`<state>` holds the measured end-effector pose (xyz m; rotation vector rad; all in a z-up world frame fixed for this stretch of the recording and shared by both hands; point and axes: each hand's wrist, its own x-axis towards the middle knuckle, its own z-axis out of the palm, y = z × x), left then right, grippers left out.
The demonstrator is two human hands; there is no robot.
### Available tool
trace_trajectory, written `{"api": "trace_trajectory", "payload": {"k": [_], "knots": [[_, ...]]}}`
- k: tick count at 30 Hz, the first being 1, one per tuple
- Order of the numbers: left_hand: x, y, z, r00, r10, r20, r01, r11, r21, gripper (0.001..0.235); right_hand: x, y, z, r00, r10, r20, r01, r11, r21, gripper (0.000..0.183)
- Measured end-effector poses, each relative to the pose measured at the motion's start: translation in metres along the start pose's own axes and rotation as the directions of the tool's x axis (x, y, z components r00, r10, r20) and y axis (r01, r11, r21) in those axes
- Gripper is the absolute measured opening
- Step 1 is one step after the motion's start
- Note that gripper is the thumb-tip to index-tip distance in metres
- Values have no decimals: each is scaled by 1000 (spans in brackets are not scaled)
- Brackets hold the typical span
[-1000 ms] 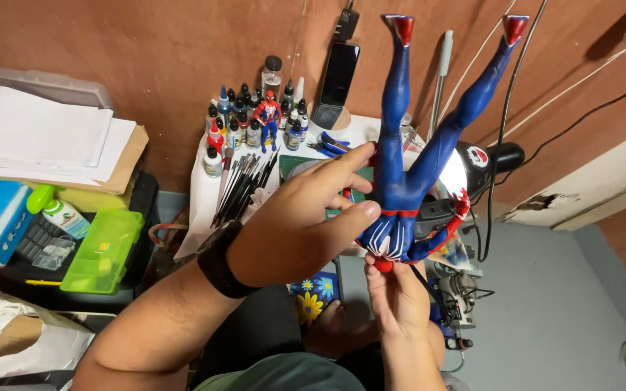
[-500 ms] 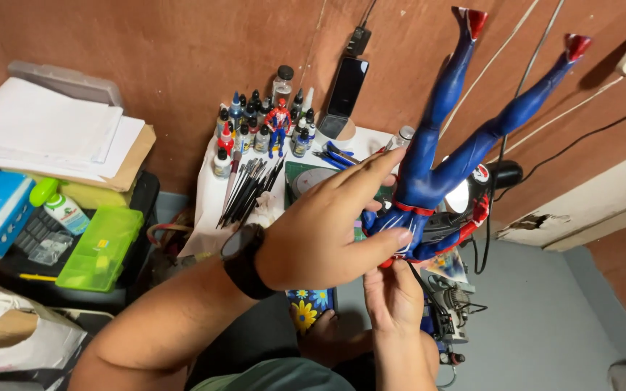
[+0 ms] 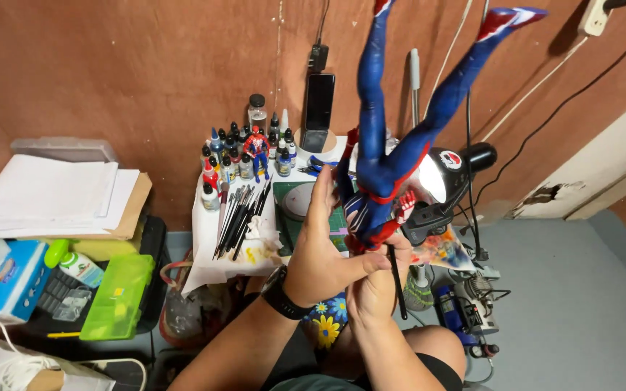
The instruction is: Painting the white spider logo on the chest of a Spider-Man action figure using a fine-tipped brush
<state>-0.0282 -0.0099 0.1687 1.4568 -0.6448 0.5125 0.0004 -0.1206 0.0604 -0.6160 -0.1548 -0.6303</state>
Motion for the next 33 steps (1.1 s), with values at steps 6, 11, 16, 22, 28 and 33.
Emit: {"api": "trace_trajectory", "payload": {"k": [6,11,16,22,28,33], "knots": [[3,-19,3,999,18,50,-15,997,-73,124,-8,4,-3,1000,24,12,-24,998,56,35],[7,-18,6,998,7,69,4,987,-161,128,-9,7,-9,999,-17,28,16,999,31,34],[7,-23,9,996,-8,93,30,972,-233,122,-9,12,-22,996,-92,17,93,995,-41,34],[9,-31,5,975,10,224,95,886,-454,131,-11,6,-21,987,-141,71,145,987,-67,36],[14,-31,1,963,38,266,112,844,-525,101,-16,-1,-15,950,-260,172,283,951,-125,34],[14,-46,1,970,24,242,104,859,-501,64,-18,-24,-6,826,-409,387,486,866,-122,26]]}}
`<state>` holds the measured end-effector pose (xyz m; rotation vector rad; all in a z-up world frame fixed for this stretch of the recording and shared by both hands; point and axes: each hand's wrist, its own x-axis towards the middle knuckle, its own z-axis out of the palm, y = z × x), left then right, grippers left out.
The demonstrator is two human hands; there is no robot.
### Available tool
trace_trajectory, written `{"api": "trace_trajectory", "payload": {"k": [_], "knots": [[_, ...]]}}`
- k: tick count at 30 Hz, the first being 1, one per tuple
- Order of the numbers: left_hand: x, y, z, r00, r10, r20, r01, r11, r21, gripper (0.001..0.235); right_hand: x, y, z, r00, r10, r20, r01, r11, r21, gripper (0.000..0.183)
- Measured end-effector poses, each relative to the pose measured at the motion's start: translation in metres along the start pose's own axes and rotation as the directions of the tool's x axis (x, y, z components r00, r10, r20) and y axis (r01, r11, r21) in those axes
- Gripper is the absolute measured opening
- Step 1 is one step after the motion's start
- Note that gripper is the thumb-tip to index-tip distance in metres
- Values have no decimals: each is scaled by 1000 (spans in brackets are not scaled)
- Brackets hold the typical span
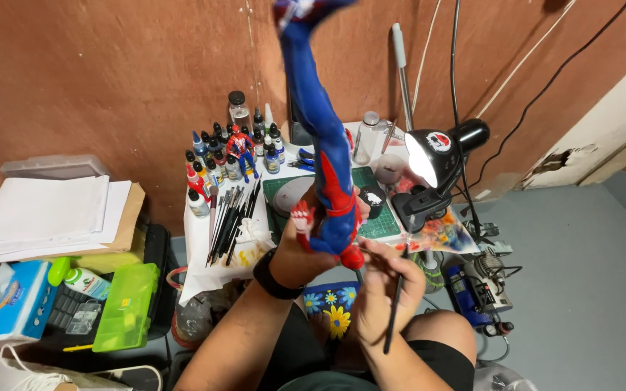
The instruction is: Painting the white spider logo on the chest of a Spider-Man action figure using a fine-tipped brush
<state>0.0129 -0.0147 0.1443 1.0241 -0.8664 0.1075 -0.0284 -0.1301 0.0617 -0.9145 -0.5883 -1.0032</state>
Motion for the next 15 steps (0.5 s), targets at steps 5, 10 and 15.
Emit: {"api": "trace_trajectory", "payload": {"k": [5,10,15], "knots": [[6,-117,-94,937,-159,310,331,682,-652,86,-6,5,-56,998,-44,41,47,997,-61,26],[-27,-85,-77,973,-89,212,189,836,-515,114,5,51,-118,983,156,98,-107,915,-388,27],[-38,-101,-71,993,-70,94,107,871,-480,125,32,93,-140,935,319,-156,-334,641,-691,16]]}}
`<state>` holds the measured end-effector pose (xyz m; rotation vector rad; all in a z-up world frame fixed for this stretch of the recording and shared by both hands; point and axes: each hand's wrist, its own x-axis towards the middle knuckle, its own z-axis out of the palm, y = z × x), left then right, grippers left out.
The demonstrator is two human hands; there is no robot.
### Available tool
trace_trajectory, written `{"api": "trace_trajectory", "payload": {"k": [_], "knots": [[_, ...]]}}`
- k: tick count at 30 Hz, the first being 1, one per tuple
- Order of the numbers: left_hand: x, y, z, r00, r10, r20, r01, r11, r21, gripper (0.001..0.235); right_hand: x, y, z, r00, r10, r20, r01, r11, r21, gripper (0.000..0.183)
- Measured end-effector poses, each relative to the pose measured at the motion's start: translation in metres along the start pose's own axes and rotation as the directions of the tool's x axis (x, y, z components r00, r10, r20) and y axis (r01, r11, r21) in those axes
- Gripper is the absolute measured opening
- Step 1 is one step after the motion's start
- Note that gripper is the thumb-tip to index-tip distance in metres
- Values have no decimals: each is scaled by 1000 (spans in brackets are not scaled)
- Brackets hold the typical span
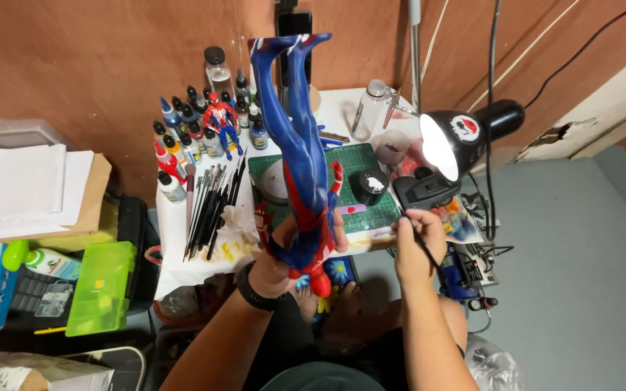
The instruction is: Painting the white spider logo on the chest of a Spider-Man action figure using a fine-tipped brush
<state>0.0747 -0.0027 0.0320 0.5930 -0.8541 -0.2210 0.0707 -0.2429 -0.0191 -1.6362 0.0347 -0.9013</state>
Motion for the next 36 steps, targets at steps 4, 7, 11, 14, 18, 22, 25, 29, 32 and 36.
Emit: {"api": "trace_trajectory", "payload": {"k": [4,7,11,14,18,22,25,29,32,36], "knots": [[-6,-16,11,984,152,-87,-163,978,-130,95,26,-6,9,999,-17,-34,14,995,-95,16],[-14,-37,-11,998,67,12,-61,949,-310,100,32,13,15,994,-105,-29,104,994,-20,9],[-18,-51,-26,996,49,74,-19,931,-365,110,40,27,18,971,-239,-20,239,971,-16,14],[-17,-62,-25,998,21,61,5,918,-397,108,42,20,20,958,-286,-7,285,957,-61,14],[-15,-68,-28,999,-9,51,30,902,-431,106,42,15,21,951,-307,21,308,946,-103,13],[-12,-68,-32,999,-31,44,48,889,-454,104,42,14,23,951,-308,15,308,943,-124,13],[-8,-67,-34,998,-47,45,63,881,-469,102,43,12,23,951,-308,35,309,939,-150,14],[-1,-62,-30,997,-67,47,81,869,-488,100,43,12,26,951,-308,18,308,941,-139,14],[2,-58,-26,996,-83,44,94,860,-501,99,43,10,26,954,-301,19,301,946,-120,15],[4,-47,-20,994,-101,31,103,856,-506,96,41,12,17,960,-281,1,281,959,-44,15]]}}
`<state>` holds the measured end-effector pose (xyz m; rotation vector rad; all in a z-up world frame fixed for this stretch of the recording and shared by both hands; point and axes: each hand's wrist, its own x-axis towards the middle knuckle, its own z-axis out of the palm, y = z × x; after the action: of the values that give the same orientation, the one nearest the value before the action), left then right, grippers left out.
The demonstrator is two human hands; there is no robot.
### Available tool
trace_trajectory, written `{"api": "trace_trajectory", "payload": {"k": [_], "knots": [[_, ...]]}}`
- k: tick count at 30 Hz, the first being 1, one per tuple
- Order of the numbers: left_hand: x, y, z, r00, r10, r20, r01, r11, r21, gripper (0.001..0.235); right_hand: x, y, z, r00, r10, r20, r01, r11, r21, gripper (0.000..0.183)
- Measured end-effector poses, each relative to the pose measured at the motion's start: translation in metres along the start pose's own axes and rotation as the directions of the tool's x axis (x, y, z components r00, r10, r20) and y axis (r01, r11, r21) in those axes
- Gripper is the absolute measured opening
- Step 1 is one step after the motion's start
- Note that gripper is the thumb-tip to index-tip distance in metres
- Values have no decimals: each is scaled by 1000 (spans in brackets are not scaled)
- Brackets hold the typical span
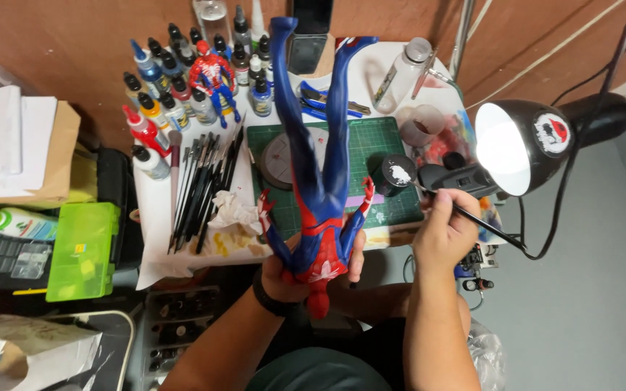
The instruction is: Painting the white spider logo on the chest of a Spider-Man action figure using a fine-tipped brush
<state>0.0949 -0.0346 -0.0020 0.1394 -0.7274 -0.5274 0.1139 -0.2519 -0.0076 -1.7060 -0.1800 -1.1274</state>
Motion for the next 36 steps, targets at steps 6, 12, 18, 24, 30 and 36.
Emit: {"api": "trace_trajectory", "payload": {"k": [6,12,18,24,30,36], "knots": [[-6,6,27,999,13,-32,-13,1000,2,93,-24,-87,-17,995,103,-11,-86,876,474,18],[1,-19,76,982,33,-186,-36,999,-12,107,-43,-177,-19,981,-147,-127,188,883,430,18],[9,-43,125,969,-55,-243,-7,969,-247,95,-51,-210,-25,971,-203,-130,240,848,473,17],[6,-55,157,950,-118,-290,44,967,-250,101,-49,-221,-27,919,-312,-243,389,823,415,17],[7,-49,185,933,-168,-318,42,929,-369,97,-38,-214,-50,848,-465,-254,530,761,375,12],[46,-20,255,939,-44,-341,-6,990,-144,83,-27,-216,-63,850,-479,-221,526,738,422,7]]}}
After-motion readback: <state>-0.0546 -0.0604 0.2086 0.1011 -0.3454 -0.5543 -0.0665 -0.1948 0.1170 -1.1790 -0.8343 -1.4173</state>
